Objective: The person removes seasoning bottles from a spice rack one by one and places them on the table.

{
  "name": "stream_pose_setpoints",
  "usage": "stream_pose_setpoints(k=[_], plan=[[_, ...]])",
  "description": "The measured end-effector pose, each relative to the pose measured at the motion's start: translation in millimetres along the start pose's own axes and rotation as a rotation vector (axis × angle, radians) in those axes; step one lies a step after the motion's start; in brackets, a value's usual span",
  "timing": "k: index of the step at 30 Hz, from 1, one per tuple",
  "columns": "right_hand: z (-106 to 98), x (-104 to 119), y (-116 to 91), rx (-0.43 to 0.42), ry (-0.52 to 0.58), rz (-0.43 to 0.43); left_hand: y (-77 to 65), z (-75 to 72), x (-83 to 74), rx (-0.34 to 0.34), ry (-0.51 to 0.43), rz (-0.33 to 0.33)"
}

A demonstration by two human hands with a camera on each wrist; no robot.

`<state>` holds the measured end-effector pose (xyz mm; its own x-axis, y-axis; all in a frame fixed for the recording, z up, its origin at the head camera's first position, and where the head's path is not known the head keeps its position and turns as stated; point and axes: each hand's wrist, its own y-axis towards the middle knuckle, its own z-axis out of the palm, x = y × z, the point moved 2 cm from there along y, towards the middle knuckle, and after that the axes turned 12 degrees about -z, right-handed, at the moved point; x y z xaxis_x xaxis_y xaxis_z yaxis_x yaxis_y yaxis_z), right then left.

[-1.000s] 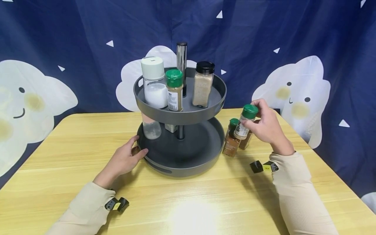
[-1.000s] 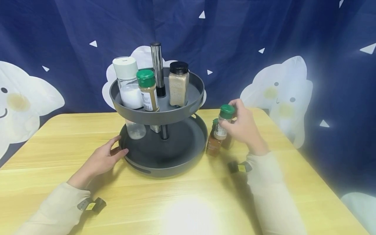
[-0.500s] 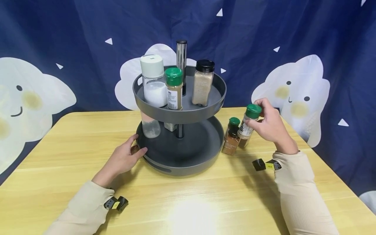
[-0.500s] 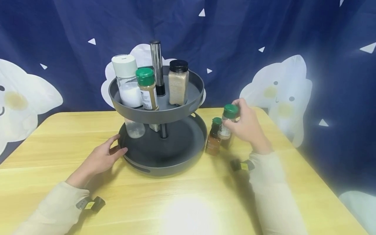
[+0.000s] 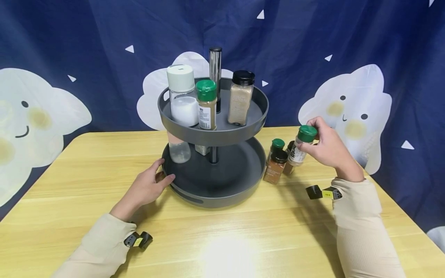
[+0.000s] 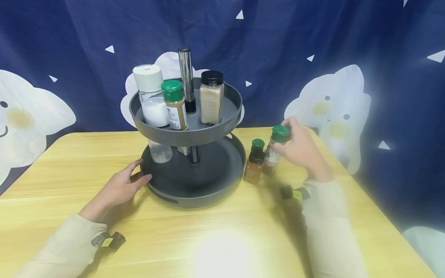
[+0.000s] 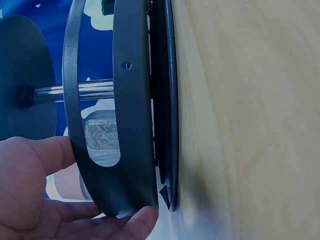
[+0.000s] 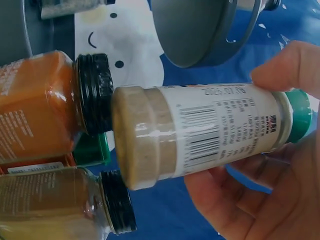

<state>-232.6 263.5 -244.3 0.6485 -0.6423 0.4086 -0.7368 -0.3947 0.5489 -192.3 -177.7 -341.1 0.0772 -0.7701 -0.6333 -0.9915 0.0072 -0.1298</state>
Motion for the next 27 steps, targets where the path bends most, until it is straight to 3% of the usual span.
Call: stream_pose_setpoints(k=[13,21,27], plan=[[4,-7,-2,0.151,-0.050,-0.019,0.0,0.5,0.4,0.005,-0.015,-0.007],[8,-14,-3,0.292,-0.058,0.050,1.2,0.8,1.0,0.006,-0.010,-0.009],[13,-16,-4,0.404,-0.028,0.042,0.9,0.7,1.4,0.011,-0.019,-0.011]])
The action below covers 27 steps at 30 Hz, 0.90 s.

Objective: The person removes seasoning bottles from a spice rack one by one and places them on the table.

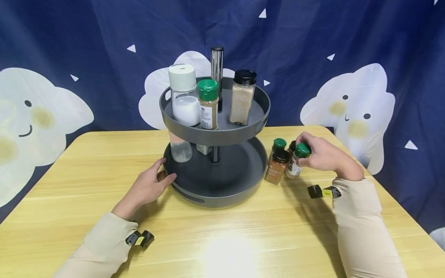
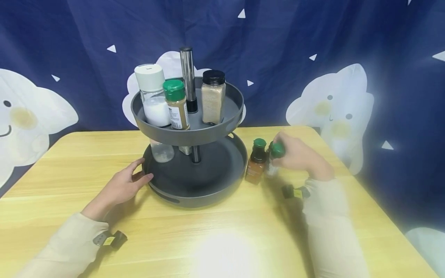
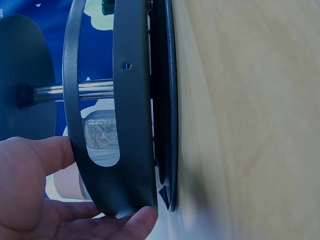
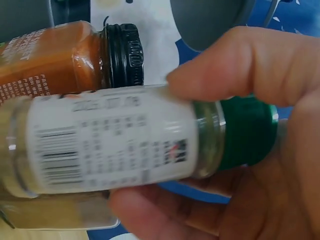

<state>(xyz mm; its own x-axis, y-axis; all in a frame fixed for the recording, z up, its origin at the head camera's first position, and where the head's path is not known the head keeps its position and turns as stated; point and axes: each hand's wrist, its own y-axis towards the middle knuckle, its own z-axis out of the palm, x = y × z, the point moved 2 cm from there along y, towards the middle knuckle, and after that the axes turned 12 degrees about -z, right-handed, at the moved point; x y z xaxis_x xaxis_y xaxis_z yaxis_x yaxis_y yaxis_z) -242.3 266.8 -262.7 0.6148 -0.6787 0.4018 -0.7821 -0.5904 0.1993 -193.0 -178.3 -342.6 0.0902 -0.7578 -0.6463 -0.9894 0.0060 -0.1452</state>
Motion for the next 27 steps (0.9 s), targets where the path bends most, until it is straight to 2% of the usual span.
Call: stream_pose_setpoints(k=[14,21,27], plan=[[5.1,0.4,1.7,0.121,-0.074,-0.029,-0.1,-0.5,-0.5,-0.002,0.010,0.002],[8.2,2.3,3.6,0.197,-0.070,0.032,-0.7,-0.6,-0.7,0.001,0.005,-0.002],[10.6,2.9,4.6,0.216,-0.066,0.050,-1.1,-0.7,-1.5,-0.001,0.000,-0.003]])
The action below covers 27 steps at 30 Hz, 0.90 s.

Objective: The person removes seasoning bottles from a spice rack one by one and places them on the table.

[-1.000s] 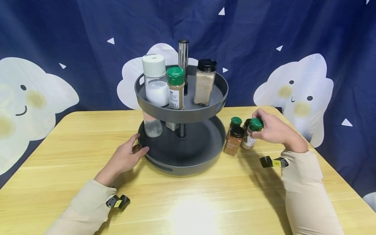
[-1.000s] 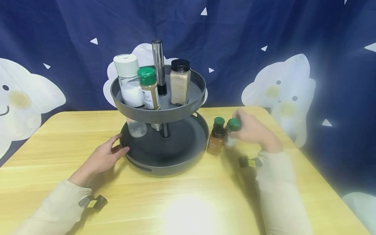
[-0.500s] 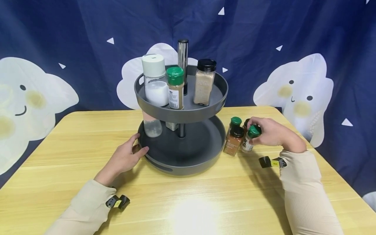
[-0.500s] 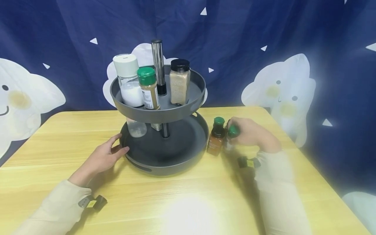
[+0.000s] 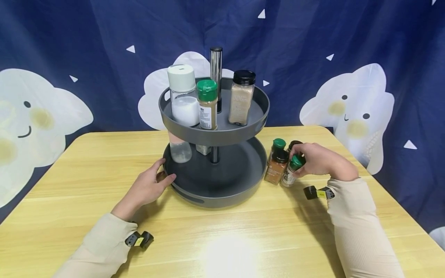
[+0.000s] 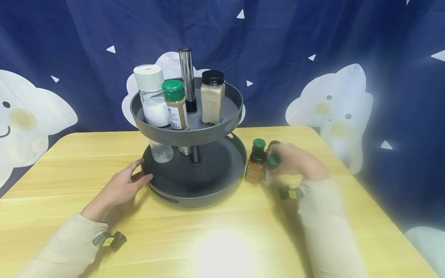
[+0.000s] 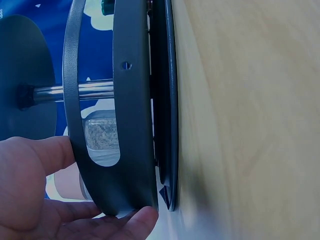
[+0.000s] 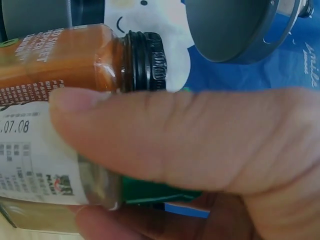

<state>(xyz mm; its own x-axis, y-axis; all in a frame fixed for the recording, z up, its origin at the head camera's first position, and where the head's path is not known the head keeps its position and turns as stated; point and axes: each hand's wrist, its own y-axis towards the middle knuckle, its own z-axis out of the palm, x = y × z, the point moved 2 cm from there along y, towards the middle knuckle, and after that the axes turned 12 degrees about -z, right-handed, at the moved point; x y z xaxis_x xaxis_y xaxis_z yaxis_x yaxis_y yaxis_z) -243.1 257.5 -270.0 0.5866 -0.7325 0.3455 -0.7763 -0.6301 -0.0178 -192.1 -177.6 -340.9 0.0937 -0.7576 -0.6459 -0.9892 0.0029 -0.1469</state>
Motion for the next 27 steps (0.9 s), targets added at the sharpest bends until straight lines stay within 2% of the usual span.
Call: stream_pose_setpoints(k=[12,19,27], plan=[[5,-3,2,0.020,0.019,0.008,-0.5,-0.4,-0.9,0.000,0.003,-0.001],[2,2,0,0.011,0.012,0.018,-0.5,-1.1,-1.7,0.000,0.006,0.006],[-5,11,-4,-0.026,-0.005,0.014,-2.2,-1.6,-3.1,-0.039,0.073,0.041]])
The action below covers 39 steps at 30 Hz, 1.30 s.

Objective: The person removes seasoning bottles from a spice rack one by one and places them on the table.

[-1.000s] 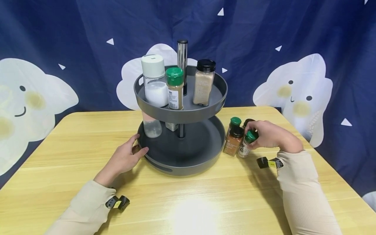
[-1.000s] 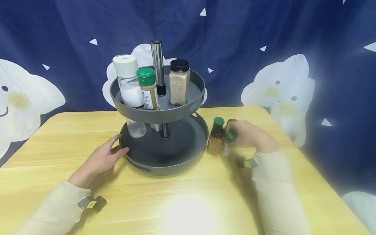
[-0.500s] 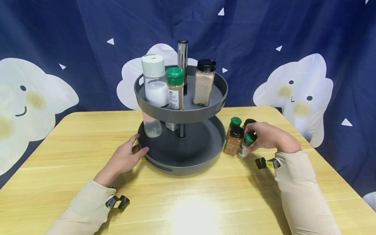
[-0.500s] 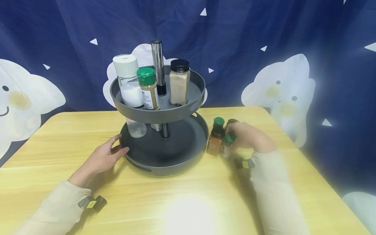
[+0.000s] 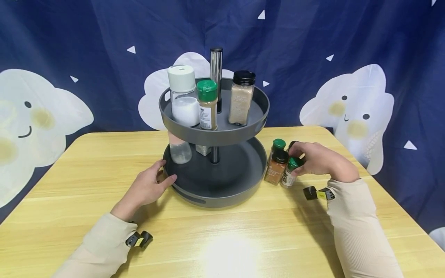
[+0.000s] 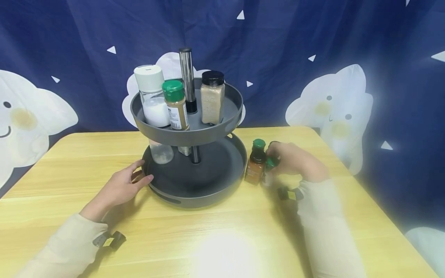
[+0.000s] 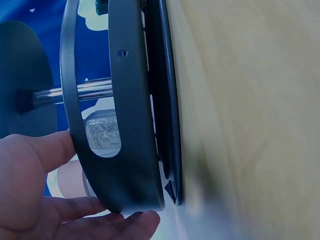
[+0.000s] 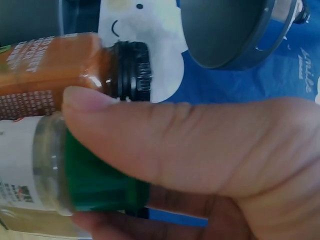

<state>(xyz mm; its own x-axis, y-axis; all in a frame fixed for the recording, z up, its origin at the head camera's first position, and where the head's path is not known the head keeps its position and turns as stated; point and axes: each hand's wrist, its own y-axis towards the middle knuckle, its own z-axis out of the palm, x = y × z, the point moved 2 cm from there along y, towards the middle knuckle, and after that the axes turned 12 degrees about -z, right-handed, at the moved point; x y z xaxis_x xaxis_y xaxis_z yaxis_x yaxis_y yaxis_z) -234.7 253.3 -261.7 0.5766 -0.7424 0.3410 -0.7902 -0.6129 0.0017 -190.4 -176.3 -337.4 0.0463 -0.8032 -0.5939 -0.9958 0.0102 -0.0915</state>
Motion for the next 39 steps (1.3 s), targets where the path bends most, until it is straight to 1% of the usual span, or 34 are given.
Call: stream_pose_setpoints(k=[2,4,8,12,16,19,22,24,29,33,37,39], plan=[[-2,2,-1,-0.016,-0.003,-0.005,-1.5,-0.5,-1.2,-0.006,0.016,0.009],[-4,4,-2,-0.054,-0.021,-0.016,-2.8,-0.8,-2.7,-0.012,0.037,0.018],[-10,9,-3,-0.196,-0.097,-0.056,-5.3,-1.4,-6.6,-0.032,0.082,0.028],[-11,13,0,-0.361,-0.135,-0.108,-8.0,-1.2,-10.9,-0.046,0.118,0.039],[-6,18,6,-0.486,-0.125,-0.183,-11.7,-0.4,-16.3,-0.076,0.159,0.066],[-1,23,13,-0.536,-0.098,-0.239,-16.0,-0.5,-21.6,-0.110,0.186,0.077],[6,29,20,-0.551,-0.059,-0.291,-21.9,-1.7,-27.6,-0.142,0.204,0.083],[12,35,24,-0.543,-0.026,-0.318,-25.9,-2.7,-31.7,-0.158,0.210,0.093],[26,49,33,-0.475,0.033,-0.365,-33.6,-2.6,-40.2,-0.162,0.206,0.144],[36,57,38,-0.391,0.049,-0.392,-38.1,0.6,-44.3,-0.145,0.200,0.215],[43,60,42,-0.320,0.059,-0.388,-41.4,5.1,-47.5,-0.125,0.196,0.316],[48,60,44,-0.290,0.068,-0.390,-42.5,6.6,-48.7,-0.114,0.190,0.349]])
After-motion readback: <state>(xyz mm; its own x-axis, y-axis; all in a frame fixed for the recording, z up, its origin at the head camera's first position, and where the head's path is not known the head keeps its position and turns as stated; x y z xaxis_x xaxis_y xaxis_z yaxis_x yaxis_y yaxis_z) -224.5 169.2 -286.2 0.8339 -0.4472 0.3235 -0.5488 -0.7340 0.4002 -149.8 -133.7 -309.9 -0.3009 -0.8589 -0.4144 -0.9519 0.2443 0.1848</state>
